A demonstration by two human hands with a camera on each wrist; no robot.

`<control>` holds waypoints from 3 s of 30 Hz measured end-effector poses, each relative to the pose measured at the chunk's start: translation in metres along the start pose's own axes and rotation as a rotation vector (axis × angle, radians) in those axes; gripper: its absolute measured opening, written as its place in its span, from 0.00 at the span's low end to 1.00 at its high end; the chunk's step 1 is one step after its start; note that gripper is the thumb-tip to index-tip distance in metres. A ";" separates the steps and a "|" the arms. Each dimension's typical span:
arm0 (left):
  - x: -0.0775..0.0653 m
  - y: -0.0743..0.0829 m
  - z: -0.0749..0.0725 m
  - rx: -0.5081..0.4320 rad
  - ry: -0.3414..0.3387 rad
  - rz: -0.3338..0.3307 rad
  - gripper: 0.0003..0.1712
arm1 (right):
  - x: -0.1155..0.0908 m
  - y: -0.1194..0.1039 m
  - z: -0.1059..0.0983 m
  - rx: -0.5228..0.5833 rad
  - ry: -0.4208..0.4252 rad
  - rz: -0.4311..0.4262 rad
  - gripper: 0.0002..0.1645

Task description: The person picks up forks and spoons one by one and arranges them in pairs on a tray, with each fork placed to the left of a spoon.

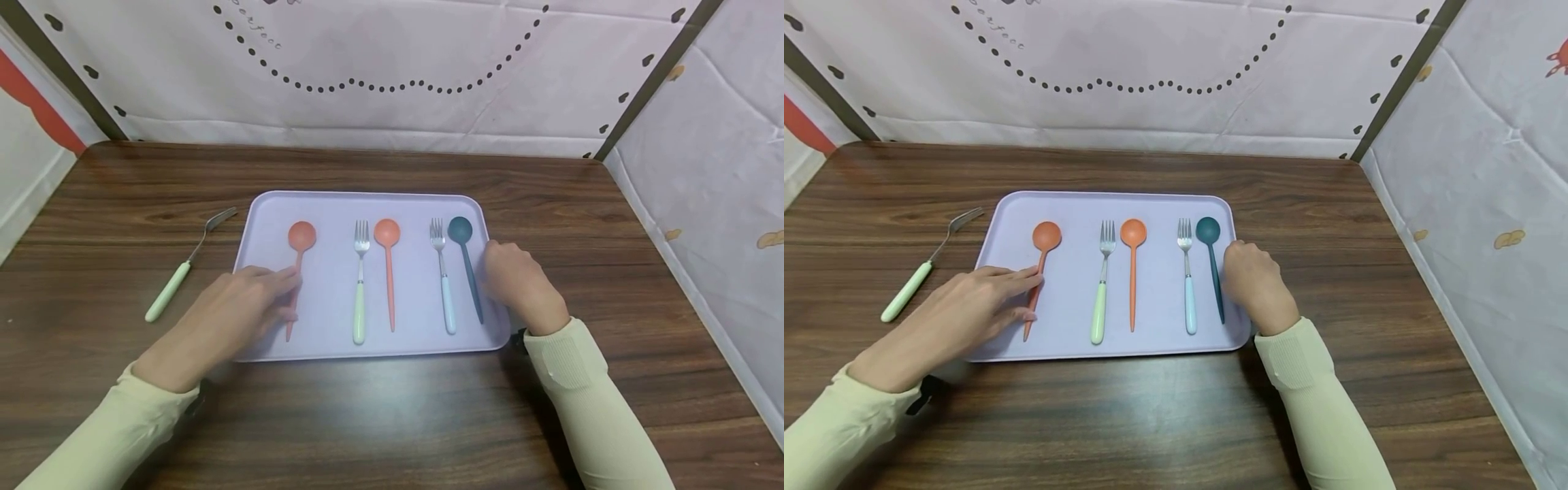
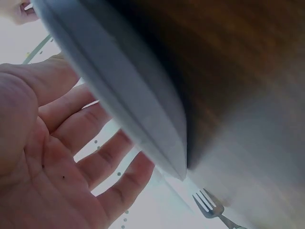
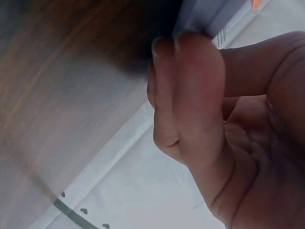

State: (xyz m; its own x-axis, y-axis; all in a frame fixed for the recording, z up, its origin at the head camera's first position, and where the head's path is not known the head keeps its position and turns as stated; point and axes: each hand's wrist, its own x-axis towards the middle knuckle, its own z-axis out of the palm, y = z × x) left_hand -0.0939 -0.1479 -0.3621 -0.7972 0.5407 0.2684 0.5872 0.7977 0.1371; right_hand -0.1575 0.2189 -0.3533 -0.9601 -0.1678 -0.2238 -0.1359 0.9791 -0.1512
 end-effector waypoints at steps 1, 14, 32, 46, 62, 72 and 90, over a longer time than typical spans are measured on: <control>0.000 0.000 0.000 -0.004 -0.001 0.000 0.18 | 0.000 0.000 0.000 -0.001 -0.001 0.000 0.15; 0.001 0.000 -0.001 -0.007 -0.040 -0.007 0.20 | 0.001 0.000 0.001 -0.009 -0.003 0.003 0.15; -0.003 -0.001 -0.017 0.003 -0.011 -0.114 0.17 | 0.001 -0.001 0.000 -0.014 -0.013 0.017 0.18; -0.018 -0.014 -0.022 0.014 0.006 -0.240 0.25 | 0.001 -0.001 0.001 -0.011 -0.007 0.018 0.17; -0.037 -0.029 -0.028 0.058 0.048 -0.358 0.25 | 0.000 0.000 0.002 0.000 -0.005 0.016 0.14; -0.046 -0.039 -0.031 0.104 0.096 -0.417 0.26 | -0.001 0.000 0.001 0.003 0.000 0.007 0.15; -0.057 -0.063 -0.031 0.119 -0.001 -0.503 0.25 | -0.001 -0.001 0.001 0.003 0.005 0.001 0.15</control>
State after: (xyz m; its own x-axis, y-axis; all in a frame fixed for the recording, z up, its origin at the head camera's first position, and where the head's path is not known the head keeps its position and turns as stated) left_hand -0.0812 -0.2376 -0.3566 -0.9771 0.0828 0.1960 0.1113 0.9840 0.1392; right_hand -0.1563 0.2182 -0.3543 -0.9613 -0.1665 -0.2195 -0.1344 0.9789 -0.1540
